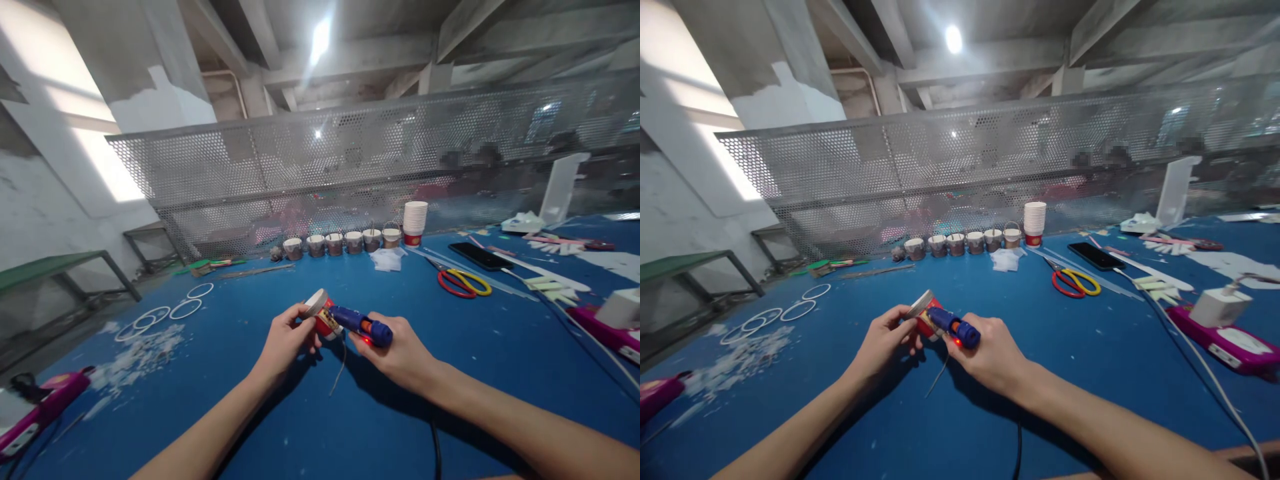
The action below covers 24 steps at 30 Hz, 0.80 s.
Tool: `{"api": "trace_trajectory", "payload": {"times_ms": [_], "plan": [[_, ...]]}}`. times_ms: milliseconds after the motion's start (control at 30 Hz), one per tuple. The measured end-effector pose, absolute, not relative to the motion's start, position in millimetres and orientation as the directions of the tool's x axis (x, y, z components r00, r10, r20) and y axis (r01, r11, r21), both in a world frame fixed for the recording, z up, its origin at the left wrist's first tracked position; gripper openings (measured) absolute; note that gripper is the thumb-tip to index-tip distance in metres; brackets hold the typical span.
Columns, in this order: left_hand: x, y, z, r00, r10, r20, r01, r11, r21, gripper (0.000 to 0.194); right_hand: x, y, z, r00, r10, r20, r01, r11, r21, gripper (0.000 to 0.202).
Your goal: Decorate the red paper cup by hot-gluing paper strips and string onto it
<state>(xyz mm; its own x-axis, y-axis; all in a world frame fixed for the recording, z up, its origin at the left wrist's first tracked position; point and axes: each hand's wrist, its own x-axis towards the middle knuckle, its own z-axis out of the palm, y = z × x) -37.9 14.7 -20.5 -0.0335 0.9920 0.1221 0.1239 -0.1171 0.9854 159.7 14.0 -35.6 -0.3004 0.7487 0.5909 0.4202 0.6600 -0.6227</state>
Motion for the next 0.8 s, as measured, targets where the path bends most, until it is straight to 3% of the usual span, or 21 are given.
{"api": "trace_trajectory", "payload": {"times_ms": [800], "plan": [[-45.6, 17.9, -24.4, 0.058, 0.996, 0.070, -0.003, -0.070, 0.998, 0.014, 163.9, 10.6, -27.1, -0.283, 0.825, 0.490, 0.324, 0.563, -0.760, 0.028]]}}
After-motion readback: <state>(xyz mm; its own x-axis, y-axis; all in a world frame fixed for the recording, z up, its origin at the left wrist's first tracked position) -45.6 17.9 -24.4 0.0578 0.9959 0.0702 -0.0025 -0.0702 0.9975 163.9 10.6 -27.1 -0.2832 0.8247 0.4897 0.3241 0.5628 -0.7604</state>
